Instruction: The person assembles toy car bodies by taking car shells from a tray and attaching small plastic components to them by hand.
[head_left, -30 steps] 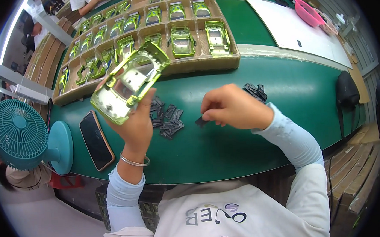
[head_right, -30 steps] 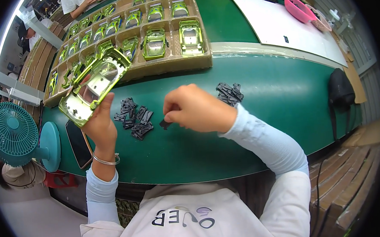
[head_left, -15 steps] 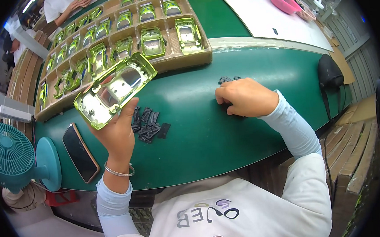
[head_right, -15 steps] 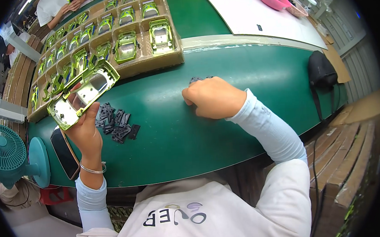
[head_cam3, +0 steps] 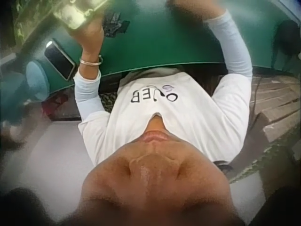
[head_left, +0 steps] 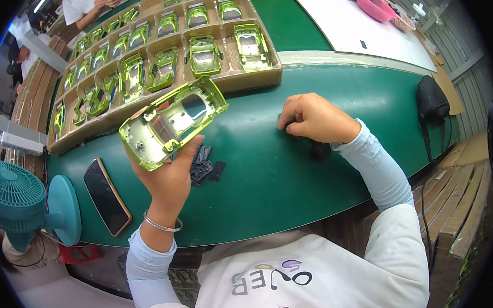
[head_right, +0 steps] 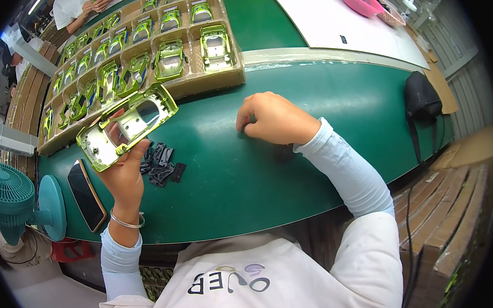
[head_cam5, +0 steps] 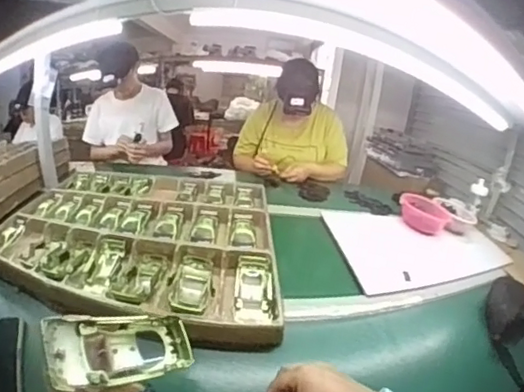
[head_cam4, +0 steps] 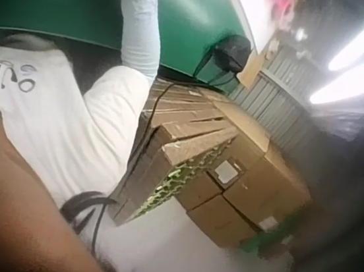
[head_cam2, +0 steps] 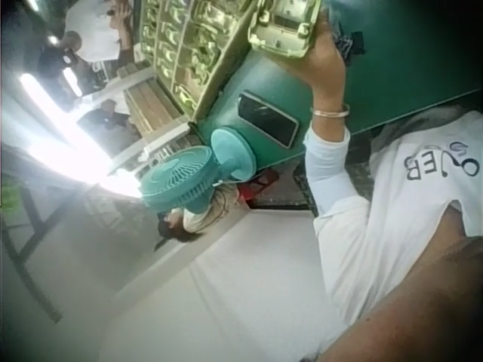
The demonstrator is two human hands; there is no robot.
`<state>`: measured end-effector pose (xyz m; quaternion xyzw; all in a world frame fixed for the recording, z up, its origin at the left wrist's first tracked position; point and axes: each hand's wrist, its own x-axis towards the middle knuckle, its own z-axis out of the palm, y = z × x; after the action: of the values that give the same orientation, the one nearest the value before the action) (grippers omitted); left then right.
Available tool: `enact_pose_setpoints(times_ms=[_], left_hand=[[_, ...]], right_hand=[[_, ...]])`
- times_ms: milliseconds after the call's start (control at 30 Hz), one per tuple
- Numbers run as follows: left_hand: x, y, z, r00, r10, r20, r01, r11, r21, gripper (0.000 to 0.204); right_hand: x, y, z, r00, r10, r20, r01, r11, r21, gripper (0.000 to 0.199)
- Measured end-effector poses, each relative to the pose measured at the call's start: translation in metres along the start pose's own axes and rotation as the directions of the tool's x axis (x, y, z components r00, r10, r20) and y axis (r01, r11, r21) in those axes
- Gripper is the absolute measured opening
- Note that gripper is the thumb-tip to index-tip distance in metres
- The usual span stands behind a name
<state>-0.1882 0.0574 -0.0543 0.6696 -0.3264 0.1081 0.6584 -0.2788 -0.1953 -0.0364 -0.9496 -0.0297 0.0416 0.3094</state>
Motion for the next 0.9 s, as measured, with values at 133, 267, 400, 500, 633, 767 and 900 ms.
enact_pose_setpoints(times_ms=[133,267,400,500,633,767,900], left_hand=[[-0.004,0.000,0.004,0.999,-0.048,0.015,0.049,0.998,-0.039,0.069],[-0.005,0.001,0.004,0.999,-0.004,0.042,0.009,0.995,-0.102,0.072],[-0.003,0.009,0.008,0.990,0.102,0.097,-0.093,0.991,-0.091,0.076],[-0.003,0.010,0.008,0.956,0.245,0.163,-0.241,0.969,-0.044,0.075],[-0.006,0.003,0.006,0.926,0.304,0.224,-0.296,0.953,-0.068,0.077],[-0.004,0.005,0.007,0.884,0.388,0.261,-0.386,0.921,-0.060,0.067],[-0.004,0.007,0.007,0.862,0.411,0.297,-0.411,0.909,-0.066,0.065]], right_hand=[[0.001,0.003,-0.004,0.998,-0.004,-0.068,0.023,0.961,0.274,0.018],[0.000,-0.023,-0.003,0.941,0.009,-0.340,0.166,0.860,0.482,0.021],[-0.007,-0.073,0.004,0.827,-0.158,-0.539,0.341,0.903,0.260,0.028],[0.004,-0.084,0.010,0.651,-0.559,-0.513,0.564,0.809,-0.166,0.026],[0.012,-0.084,0.020,0.603,-0.704,-0.376,0.633,0.709,-0.313,0.026],[0.007,-0.085,0.018,0.648,-0.715,-0.261,0.625,0.696,-0.355,0.030],[0.003,-0.089,0.021,0.617,-0.740,-0.269,0.640,0.670,-0.376,0.030]])
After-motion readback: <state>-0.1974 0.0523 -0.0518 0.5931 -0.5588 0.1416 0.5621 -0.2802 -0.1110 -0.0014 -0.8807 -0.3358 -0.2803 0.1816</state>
